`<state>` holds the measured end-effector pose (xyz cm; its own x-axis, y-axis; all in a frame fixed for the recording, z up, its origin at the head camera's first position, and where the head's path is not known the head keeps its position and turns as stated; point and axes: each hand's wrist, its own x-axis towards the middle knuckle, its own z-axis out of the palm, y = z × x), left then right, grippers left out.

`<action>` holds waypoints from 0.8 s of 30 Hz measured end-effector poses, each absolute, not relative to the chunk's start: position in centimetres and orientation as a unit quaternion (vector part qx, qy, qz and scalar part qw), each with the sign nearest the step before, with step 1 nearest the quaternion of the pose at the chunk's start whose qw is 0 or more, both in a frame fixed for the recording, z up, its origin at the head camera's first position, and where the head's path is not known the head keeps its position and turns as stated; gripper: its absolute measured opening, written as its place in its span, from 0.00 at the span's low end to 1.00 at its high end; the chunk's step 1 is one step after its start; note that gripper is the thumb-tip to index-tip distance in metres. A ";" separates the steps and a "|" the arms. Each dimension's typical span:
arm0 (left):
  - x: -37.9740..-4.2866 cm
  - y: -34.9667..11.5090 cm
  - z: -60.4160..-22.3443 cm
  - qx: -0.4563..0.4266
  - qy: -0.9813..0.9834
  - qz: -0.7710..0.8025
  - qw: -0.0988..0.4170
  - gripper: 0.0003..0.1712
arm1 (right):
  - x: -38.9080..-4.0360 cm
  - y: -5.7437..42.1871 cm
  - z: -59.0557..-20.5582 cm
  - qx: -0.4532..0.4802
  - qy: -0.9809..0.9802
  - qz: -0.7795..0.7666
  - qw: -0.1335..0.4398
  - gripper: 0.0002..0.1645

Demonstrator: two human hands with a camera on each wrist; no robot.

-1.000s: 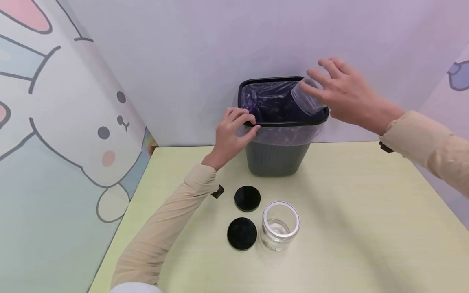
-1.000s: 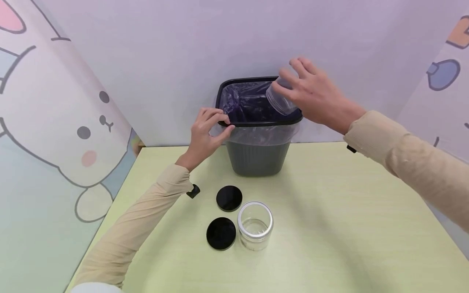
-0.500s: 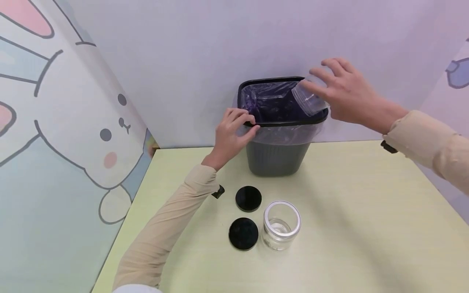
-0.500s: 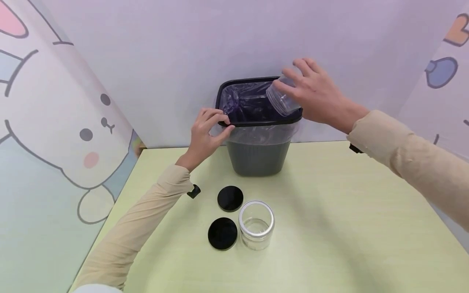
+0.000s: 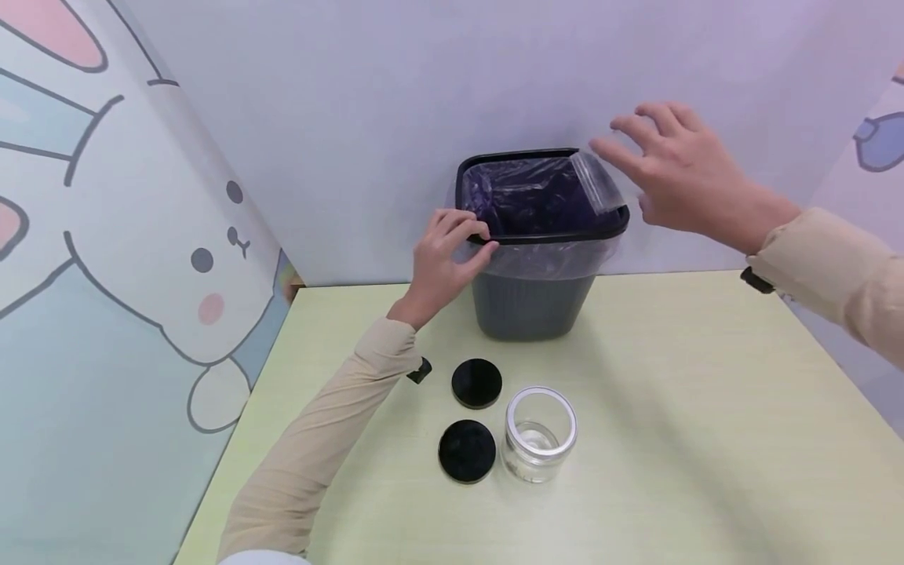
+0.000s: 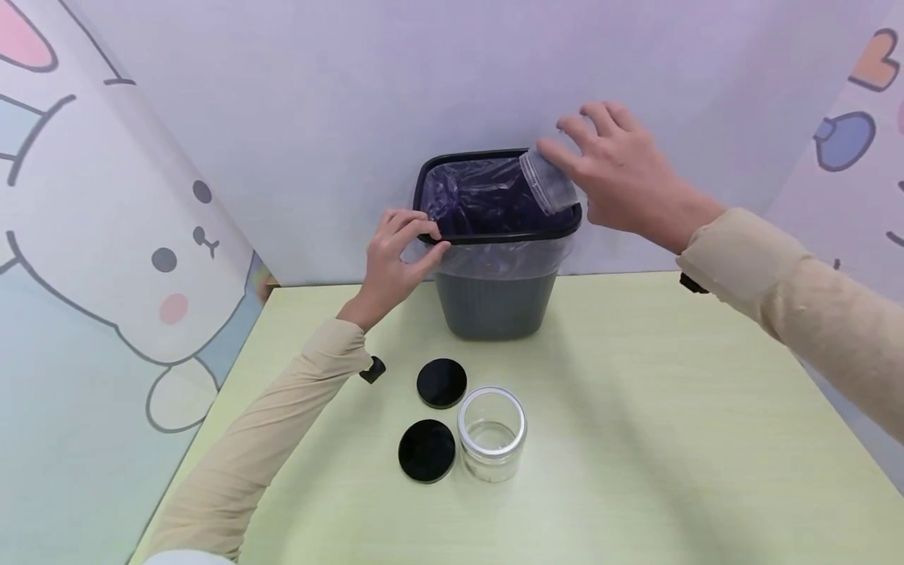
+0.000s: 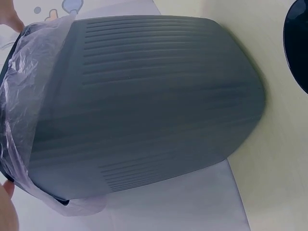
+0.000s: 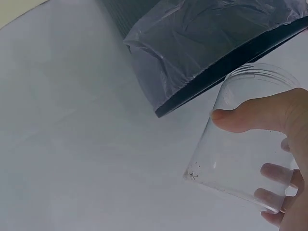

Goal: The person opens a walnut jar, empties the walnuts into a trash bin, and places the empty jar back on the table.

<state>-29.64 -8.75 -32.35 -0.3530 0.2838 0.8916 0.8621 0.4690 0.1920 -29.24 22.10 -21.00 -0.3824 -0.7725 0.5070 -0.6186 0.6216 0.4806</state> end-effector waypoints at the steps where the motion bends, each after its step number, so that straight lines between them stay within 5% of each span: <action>1: -29.6 -8.8 -32.4 -0.384 -0.747 -0.344 0.420 0.06 | -29.3 22.0 -21.0 0.421 -0.823 -0.115 0.363 0.48; 9: -29.6 -9.2 -32.6 -0.384 -0.740 -0.352 0.426 0.06 | -30.2 20.5 -21.7 0.442 -0.799 -0.189 0.362 0.40; 24: -30.0 -9.6 -32.6 -0.379 -0.742 -0.354 0.424 0.06 | -29.7 18.7 -22.2 0.439 -0.798 -0.224 0.347 0.43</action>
